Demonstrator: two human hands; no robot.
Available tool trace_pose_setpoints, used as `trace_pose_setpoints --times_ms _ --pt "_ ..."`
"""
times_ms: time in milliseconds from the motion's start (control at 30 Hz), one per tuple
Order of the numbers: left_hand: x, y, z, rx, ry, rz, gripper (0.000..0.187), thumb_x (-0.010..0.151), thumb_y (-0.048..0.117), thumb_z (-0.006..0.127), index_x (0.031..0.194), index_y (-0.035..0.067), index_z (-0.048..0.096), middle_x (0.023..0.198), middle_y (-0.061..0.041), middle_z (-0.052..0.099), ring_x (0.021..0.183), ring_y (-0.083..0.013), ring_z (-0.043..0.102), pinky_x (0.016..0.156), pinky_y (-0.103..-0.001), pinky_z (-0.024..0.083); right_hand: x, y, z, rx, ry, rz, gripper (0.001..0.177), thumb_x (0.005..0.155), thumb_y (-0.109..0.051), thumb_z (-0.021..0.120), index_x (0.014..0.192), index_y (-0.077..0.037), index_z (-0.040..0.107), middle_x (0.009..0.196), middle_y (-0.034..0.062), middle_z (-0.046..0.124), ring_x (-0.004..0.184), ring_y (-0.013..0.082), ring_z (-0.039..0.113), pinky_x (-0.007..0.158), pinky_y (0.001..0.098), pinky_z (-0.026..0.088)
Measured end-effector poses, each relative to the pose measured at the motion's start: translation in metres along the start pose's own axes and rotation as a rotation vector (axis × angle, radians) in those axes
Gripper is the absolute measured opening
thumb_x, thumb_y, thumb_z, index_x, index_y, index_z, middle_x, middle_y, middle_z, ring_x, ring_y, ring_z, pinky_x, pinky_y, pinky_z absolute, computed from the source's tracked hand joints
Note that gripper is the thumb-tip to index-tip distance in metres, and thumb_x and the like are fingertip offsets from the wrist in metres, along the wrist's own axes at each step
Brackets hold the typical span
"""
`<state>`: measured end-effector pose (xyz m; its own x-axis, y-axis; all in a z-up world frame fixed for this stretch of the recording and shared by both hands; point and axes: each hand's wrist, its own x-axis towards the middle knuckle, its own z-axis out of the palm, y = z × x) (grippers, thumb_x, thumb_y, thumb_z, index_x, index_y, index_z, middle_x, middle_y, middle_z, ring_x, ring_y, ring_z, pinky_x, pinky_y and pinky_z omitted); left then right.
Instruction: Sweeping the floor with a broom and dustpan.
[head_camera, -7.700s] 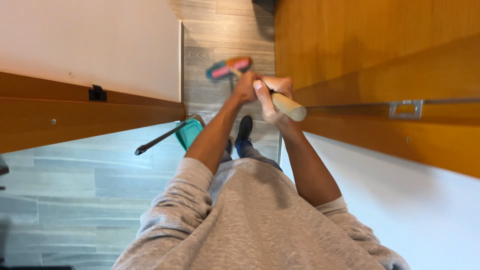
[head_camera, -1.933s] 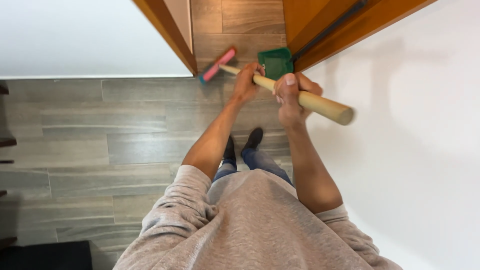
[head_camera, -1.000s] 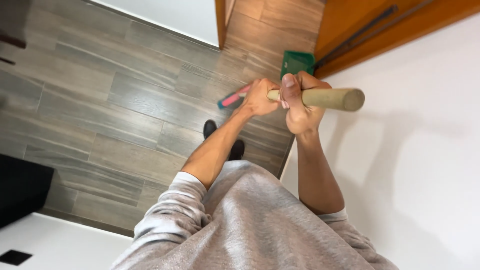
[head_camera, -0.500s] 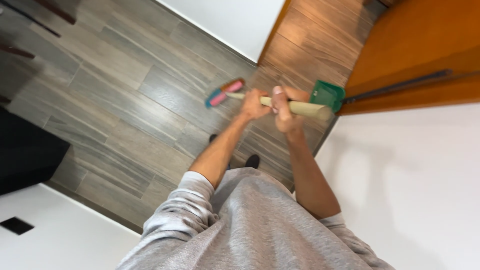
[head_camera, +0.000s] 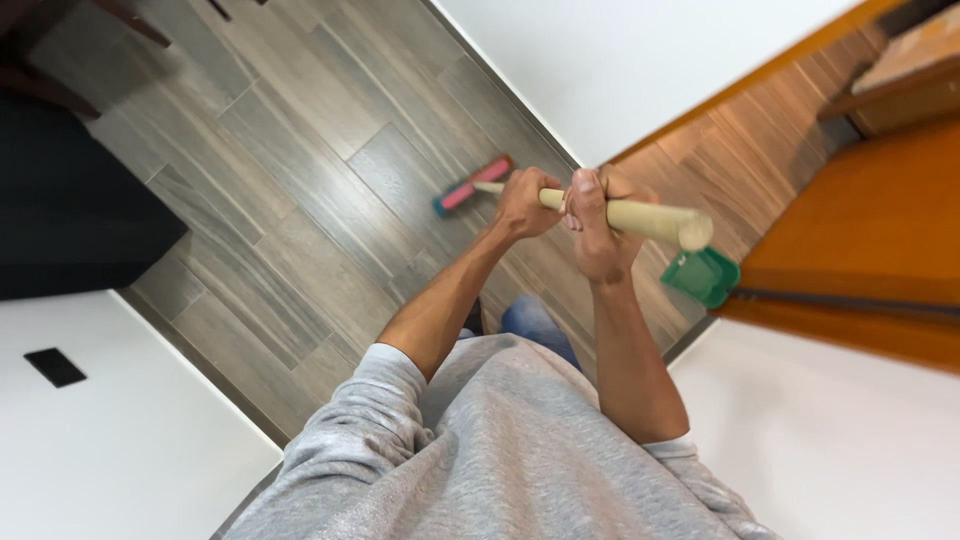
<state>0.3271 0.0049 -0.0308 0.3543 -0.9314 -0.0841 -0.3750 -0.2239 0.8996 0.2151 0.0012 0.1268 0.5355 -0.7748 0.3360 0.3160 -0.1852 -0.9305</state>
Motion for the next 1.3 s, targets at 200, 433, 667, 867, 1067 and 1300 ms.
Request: trace_pose_setpoints --times_ms 200,433,667,867,1067,1300 --pt "0.048 -0.044 -0.055 0.035 0.226 -0.010 0.045 0.086 0.029 0.083 0.055 0.003 0.062 0.049 -0.012 0.056 0.047 -0.0257 0.054 0.053 -0.041 0.046 0.048 0.060 0.026 0.077 0.010 -0.071 0.039 0.110 -0.014 0.054 0.073 -0.007 0.044 0.062 0.0030 0.046 0.058 0.0116 0.045 0.065 0.0308 0.048" --pt "0.154 -0.111 -0.123 0.108 0.378 -0.054 0.050 0.085 0.037 0.085 0.058 0.002 0.062 0.056 -0.016 0.057 0.051 -0.0268 0.054 0.057 -0.045 0.048 0.149 0.159 0.056 0.158 -0.034 -0.059 0.036 0.109 -0.017 0.056 0.076 -0.004 0.048 0.068 0.0057 0.051 0.065 0.0152 0.052 0.070 0.0321 0.050" --pt "0.266 -0.171 -0.188 0.130 0.380 -0.104 0.034 0.085 0.027 0.080 0.065 0.004 0.065 0.066 -0.013 0.065 0.064 -0.0263 0.065 0.063 -0.043 0.053 0.259 0.224 0.095 0.049 -0.112 0.002 0.036 0.108 -0.022 0.058 0.079 -0.001 0.057 0.077 0.0099 0.063 0.080 0.0179 0.065 0.079 0.0332 0.055" --pt "0.325 -0.153 -0.258 0.198 0.402 -0.156 0.043 0.085 0.027 0.084 0.065 -0.003 0.059 0.072 -0.018 0.064 0.069 -0.0347 0.060 0.064 -0.049 0.050 0.334 0.247 0.125 -0.042 -0.130 0.010 0.031 0.107 -0.018 0.059 0.084 0.001 0.063 0.084 0.0123 0.070 0.091 0.0212 0.071 0.100 0.0404 0.057" --pt "0.400 -0.218 -0.291 0.315 0.383 -0.072 0.040 0.088 0.033 0.081 0.070 0.001 0.066 0.085 -0.020 0.065 0.088 -0.0383 0.060 0.079 -0.051 0.050 0.384 0.273 0.141 -0.043 -0.036 -0.005 0.022 0.105 -0.011 0.062 0.088 0.003 0.065 0.090 0.0123 0.071 0.100 0.0230 0.071 0.109 0.0434 0.055" --pt "0.479 -0.299 -0.353 0.432 0.188 -0.120 0.037 0.090 0.034 0.077 0.082 0.000 0.069 0.096 -0.016 0.068 0.103 -0.0353 0.058 0.085 -0.048 0.052 0.430 0.311 0.167 -0.373 0.086 0.219 0.014 0.099 -0.006 0.070 0.100 0.007 0.075 0.106 0.0185 0.077 0.102 0.0215 0.074 0.094 0.0310 0.057"
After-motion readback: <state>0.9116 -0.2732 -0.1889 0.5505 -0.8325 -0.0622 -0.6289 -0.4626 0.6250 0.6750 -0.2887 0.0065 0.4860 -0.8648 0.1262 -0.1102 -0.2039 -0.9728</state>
